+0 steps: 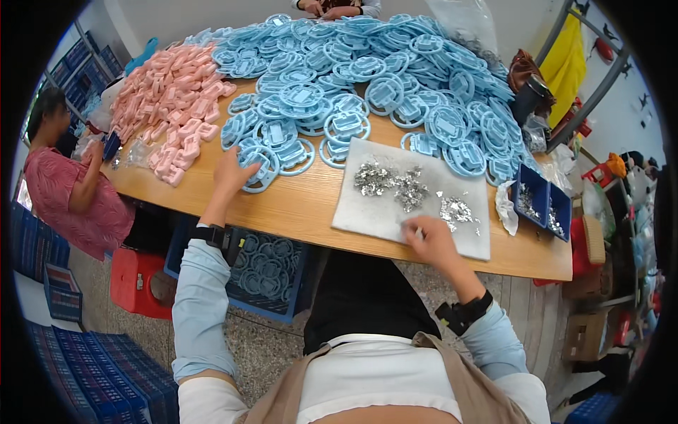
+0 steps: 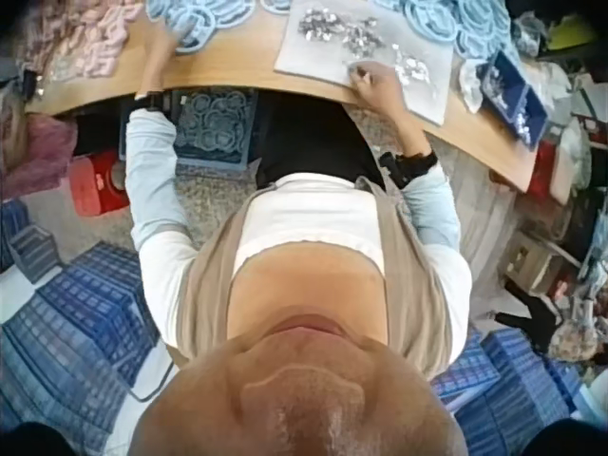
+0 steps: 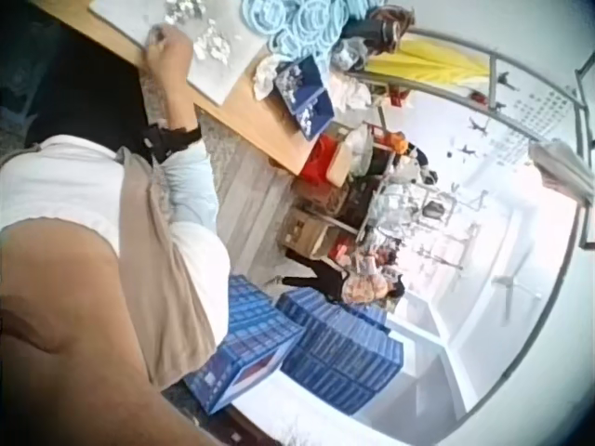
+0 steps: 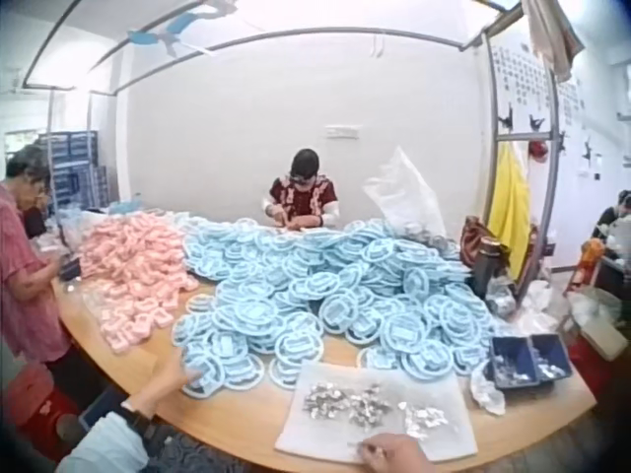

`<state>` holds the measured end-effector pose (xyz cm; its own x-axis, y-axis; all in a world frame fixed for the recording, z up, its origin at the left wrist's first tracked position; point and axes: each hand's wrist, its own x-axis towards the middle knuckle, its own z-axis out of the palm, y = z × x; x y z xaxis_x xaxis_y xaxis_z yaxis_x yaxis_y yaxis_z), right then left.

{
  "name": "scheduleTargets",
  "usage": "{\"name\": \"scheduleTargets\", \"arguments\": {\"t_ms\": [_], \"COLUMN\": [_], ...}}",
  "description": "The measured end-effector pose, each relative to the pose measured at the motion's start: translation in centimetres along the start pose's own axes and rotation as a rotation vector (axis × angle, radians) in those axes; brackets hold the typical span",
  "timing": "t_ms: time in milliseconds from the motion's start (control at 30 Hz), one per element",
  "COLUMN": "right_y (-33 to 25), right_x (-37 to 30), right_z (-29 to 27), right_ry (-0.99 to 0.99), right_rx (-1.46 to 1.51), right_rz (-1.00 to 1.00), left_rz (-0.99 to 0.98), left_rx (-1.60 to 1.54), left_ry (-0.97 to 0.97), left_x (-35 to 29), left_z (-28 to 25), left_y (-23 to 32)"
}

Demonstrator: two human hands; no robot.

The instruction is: Manually assemble small metal components into plastic circular frames in a manufacturing setting.

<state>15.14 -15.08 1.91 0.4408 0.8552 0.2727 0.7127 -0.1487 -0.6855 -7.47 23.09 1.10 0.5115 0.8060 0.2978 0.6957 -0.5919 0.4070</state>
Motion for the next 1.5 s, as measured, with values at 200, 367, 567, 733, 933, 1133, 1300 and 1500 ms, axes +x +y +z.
{"name": "scheduleTargets", "arguments": {"t_ms": [200,367,567,733,933,1133,1300,1500], "right_y": [1.3,3.0,1.8,1.9,1.4,0.4,0.9,0.7], "right_x": [5.4,8.6,9.8,8.9,6.8,2.0,1.5,1.5], "right_z": [-1.2,0.5,1.2,0.5,-0.4,0.1,-0.1,2.0], "right_ry": [0.058,-0.004,-0.081,-0.103,0.042,-0.162,-0.022,0.088], "right_rx": [-0.054,-0.135,-0.207,-0.154,-0.086,-0.335,0.027,-0.072], "right_rz": [0.004,0.111,0.082,-0.006,-0.2,-0.206,0.061,-0.005], "left_rz": [0.005,-0.176,-0.445,-0.549,-0.617,-0.552,-0.543,-0.58], "left_rx": [-0.172,-0.912,-1.62,-1.65,-1.667,-1.67,-1.582,-1.554], "left_ry": [0.12,-0.08,-0.318,-0.429,-0.499,-0.488,-0.492,-0.596], "left_x": [-0.3,-3.2,-12.8,-15.4,-15.7,-15.4,-15.6,-15.4], "left_z": [-1.9,-2.8,-2.1,0.1,1.6,3.1,3.0,4.0], "left_y": [0.5,2.8,9.9,13.2,15.6,15.8,16.4,16.3]}}
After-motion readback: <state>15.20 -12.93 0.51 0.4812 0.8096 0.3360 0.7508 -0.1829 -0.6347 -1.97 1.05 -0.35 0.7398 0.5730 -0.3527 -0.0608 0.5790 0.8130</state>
